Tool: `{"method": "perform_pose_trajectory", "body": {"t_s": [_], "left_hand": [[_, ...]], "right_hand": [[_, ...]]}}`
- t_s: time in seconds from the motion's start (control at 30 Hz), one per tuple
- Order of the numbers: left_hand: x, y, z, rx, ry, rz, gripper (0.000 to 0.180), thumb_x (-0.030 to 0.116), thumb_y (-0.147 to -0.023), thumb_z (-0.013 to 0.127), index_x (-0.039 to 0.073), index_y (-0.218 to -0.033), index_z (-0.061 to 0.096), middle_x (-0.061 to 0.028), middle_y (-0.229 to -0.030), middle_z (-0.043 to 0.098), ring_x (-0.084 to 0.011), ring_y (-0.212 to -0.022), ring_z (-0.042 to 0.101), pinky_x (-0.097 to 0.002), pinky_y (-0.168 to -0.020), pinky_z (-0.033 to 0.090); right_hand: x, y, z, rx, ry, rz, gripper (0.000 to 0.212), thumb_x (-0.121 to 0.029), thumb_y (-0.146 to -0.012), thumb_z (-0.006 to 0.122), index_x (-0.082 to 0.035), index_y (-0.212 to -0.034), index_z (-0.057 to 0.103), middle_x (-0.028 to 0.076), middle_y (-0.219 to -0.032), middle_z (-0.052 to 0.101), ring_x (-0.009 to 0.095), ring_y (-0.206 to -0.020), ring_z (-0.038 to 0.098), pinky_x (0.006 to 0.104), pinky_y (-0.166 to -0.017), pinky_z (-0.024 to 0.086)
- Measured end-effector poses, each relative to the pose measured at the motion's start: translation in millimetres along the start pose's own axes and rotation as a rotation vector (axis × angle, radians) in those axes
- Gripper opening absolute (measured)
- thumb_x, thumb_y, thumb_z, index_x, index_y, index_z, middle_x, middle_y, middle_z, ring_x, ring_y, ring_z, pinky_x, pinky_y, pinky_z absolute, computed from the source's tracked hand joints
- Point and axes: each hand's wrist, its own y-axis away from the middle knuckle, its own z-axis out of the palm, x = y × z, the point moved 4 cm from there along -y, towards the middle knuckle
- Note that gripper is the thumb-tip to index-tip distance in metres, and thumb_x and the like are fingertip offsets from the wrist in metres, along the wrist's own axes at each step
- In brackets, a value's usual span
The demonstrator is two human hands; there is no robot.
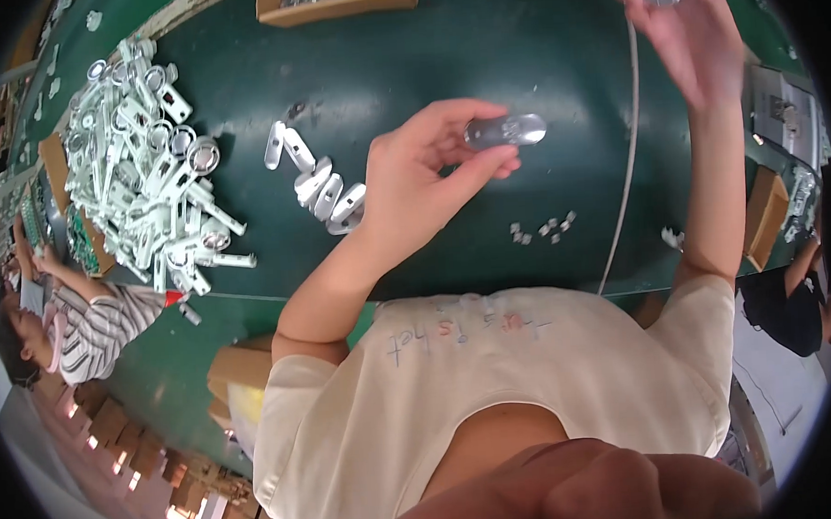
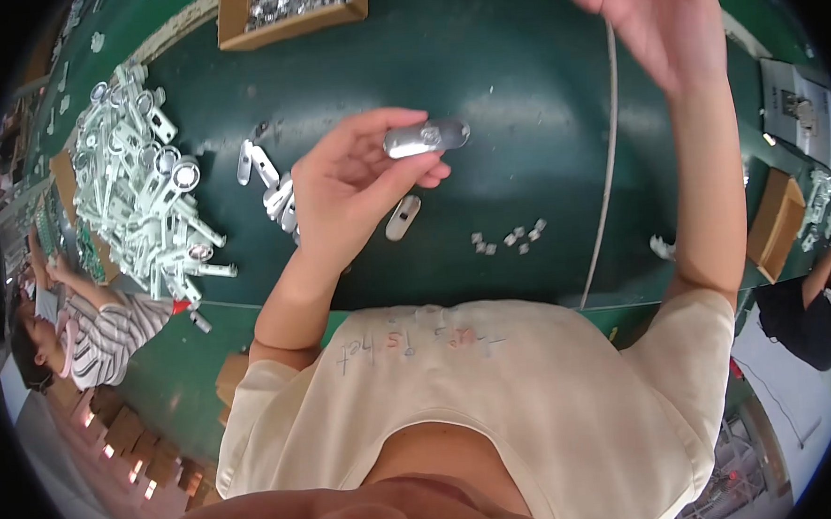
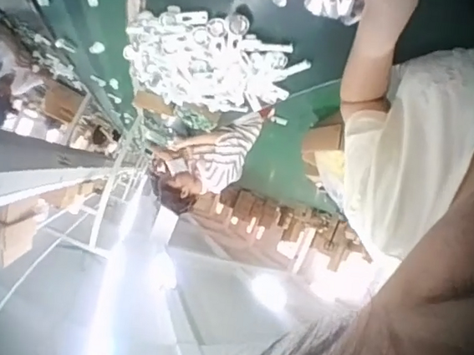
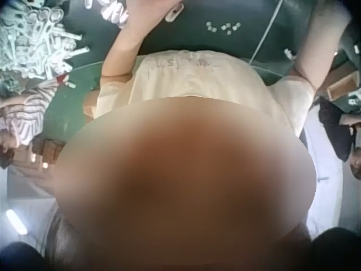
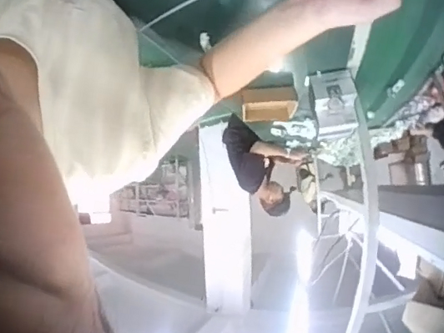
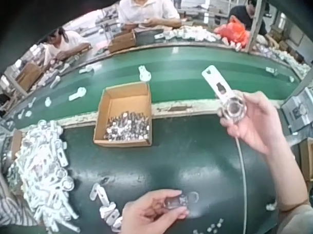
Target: The person assembles small metal latch components by hand, inserting springs and other internal metal parts into white plastic housings.
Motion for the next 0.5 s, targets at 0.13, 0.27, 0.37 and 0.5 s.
{"method": "perform_pose_trajectory", "body": {"t_s": [0.13, 0.27, 0.37, 0.5], "left_hand": [[0.1, -2.2, 9.1, -0.008, 0.032, -0.027, 0.029, -0.009, -0.081, 0.061, -0.009, -0.109, 0.054, -0.0157, -0.092, 0.065, -0.0182, -0.077, 0.066, -0.0258, -0.069, 0.055], [0.8, 0.7, 11.8, -0.069, -0.025, -0.072, 0.028, -0.008, -0.080, 0.061, -0.009, -0.108, 0.054, -0.0174, -0.091, 0.065, -0.0197, -0.077, 0.066, -0.0270, -0.069, 0.056], [-1.2, 2.5, 13.2, -0.036, -0.023, -0.080, 0.027, -0.007, -0.081, 0.061, -0.009, -0.107, 0.055, -0.0177, -0.091, 0.065, -0.0202, -0.078, 0.066, -0.0267, -0.069, 0.056], [-5.6, 4.7, 10.7, -0.008, 0.011, -0.085, 0.028, -0.007, -0.080, 0.062, -0.009, -0.107, 0.055, -0.0177, -0.092, 0.065, -0.0202, -0.078, 0.066, -0.0267, -0.070, 0.056]], "right_hand": [[37.8, 63.0, 30.9, -0.230, 0.229, 0.080, 0.050, -0.032, -0.096, 0.038, 0.005, -0.128, 0.037, 0.016, -0.107, 0.052, 0.017, -0.079, 0.054, 0.0221, -0.053, 0.046], [15.6, 70.8, 19.2, -0.152, 0.665, -0.156, 0.043, -0.022, -0.091, 0.050, 0.003, -0.125, 0.043, 0.016, -0.109, 0.053, 0.018, -0.086, 0.053, 0.0284, -0.074, 0.045], [0.1, 57.3, 56.3, 0.090, 0.550, -0.523, 0.036, -0.024, -0.093, 0.048, 0.002, -0.118, 0.044, 0.008, -0.089, 0.053, 0.010, -0.073, 0.051, 0.0219, -0.060, 0.043], [14.4, 64.6, 55.2, 0.005, 0.791, -0.500, 0.038, -0.024, -0.088, 0.057, 0.002, -0.114, 0.049, 0.011, -0.100, 0.053, 0.014, -0.083, 0.052, 0.0240, -0.068, 0.044]]}}
